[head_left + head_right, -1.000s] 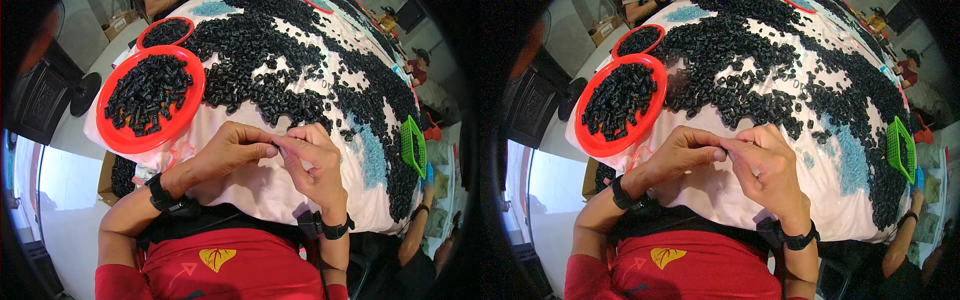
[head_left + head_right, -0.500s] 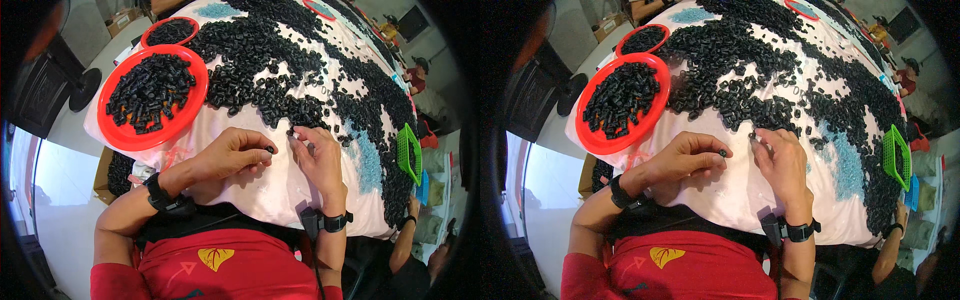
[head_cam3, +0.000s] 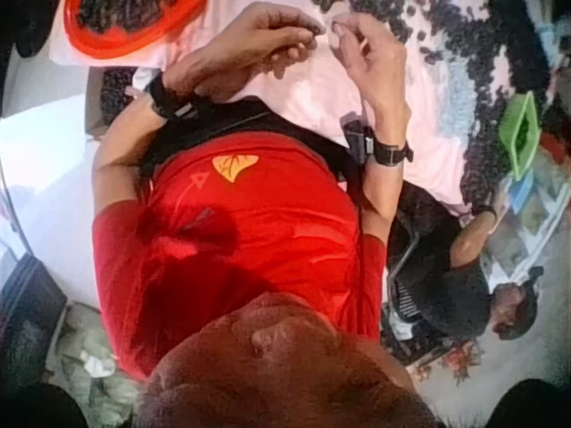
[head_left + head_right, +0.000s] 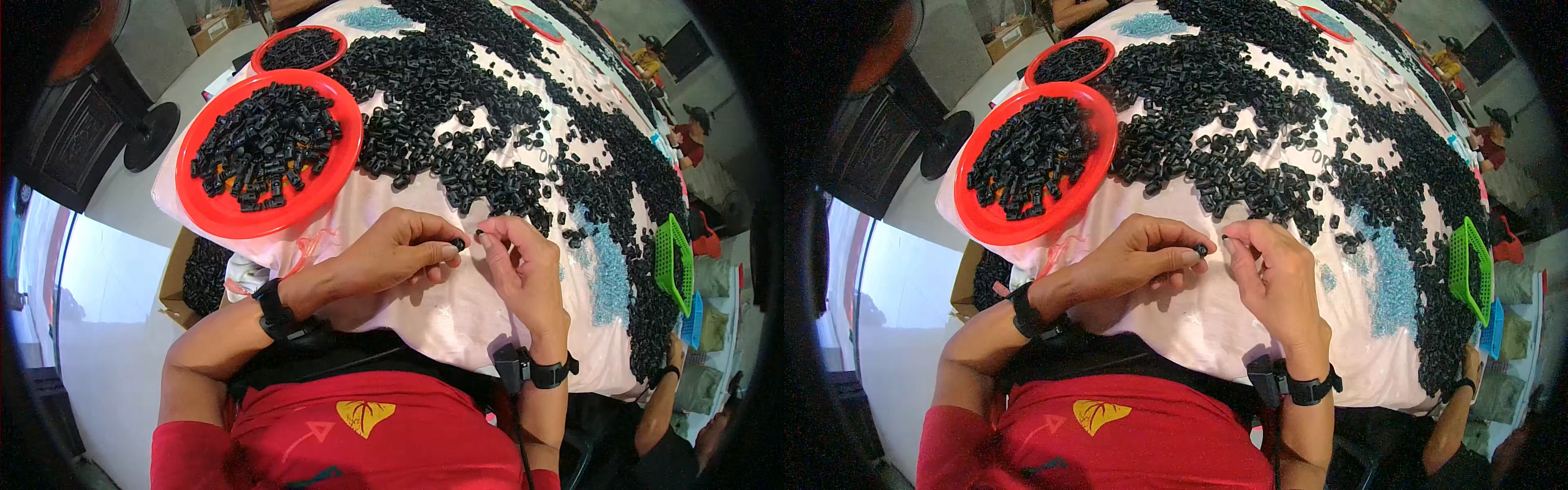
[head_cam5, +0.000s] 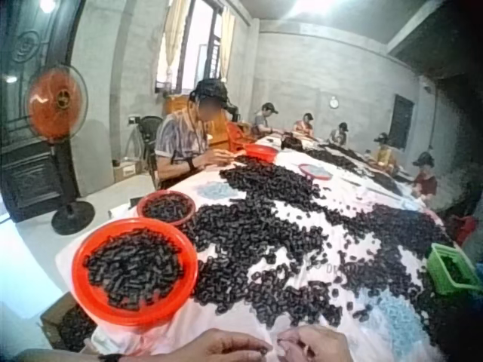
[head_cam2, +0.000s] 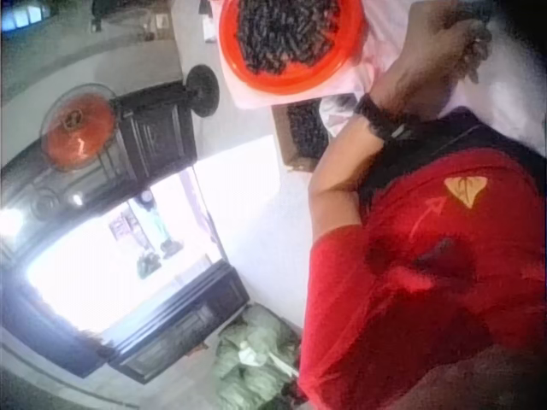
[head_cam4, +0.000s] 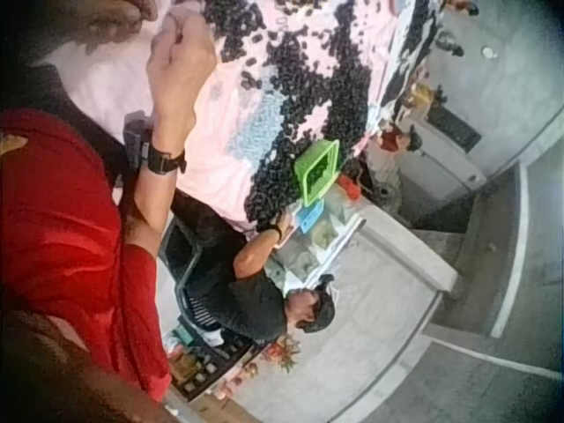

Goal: Assembling small black plastic components by hand at a production table.

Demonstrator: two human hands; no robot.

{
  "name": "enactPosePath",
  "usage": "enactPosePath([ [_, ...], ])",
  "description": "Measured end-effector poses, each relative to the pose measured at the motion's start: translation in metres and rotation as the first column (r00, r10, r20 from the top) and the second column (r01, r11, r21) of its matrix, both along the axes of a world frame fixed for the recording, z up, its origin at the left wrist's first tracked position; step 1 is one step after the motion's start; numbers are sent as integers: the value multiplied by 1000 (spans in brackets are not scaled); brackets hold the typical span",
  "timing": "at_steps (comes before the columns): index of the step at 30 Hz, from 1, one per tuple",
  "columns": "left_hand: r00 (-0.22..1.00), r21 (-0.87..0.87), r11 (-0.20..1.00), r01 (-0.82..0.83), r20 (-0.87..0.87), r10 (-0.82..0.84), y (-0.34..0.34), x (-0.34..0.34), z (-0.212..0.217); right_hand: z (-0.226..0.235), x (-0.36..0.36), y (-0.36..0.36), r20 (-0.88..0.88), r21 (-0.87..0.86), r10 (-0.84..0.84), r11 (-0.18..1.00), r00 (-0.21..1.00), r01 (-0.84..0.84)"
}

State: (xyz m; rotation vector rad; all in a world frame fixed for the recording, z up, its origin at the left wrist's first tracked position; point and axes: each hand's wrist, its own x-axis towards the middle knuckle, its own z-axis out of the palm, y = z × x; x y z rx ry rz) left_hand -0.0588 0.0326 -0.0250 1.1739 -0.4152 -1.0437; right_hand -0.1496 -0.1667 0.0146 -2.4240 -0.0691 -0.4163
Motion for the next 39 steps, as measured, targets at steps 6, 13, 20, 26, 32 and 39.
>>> enactPosePath([
  [6, 993, -48, 997, -54, 106, 59, -1, 1, -5, 7, 0, 8, 45, 88, 129, 987, 991, -132],
  [13, 994, -49, 998, -31, 105, 36, -2, 1, -7, 0, -4, 7, 28, 267, 77, 960, 997, -82],
  [20, 992, -47, 998, -44, 113, 49, -1, -1, -5, 3, -2, 4, 18, 157, 127, 979, 992, -128],
  [26, 976, -47, 998, -45, 212, 54, -1, -3, -4, 4, -2, 2, 67, 141, 153, 977, 986, -161],
  [32, 957, -78, 993, -83, 272, 102, -3, -7, -10, 5, -2, 5, 100, 108, 168, 978, 981, -178],
  [39, 975, -32, 999, -5, 222, 12, 3, -6, 1, 2, -4, 2, 50, 155, 221, 962, 974, -226],
])
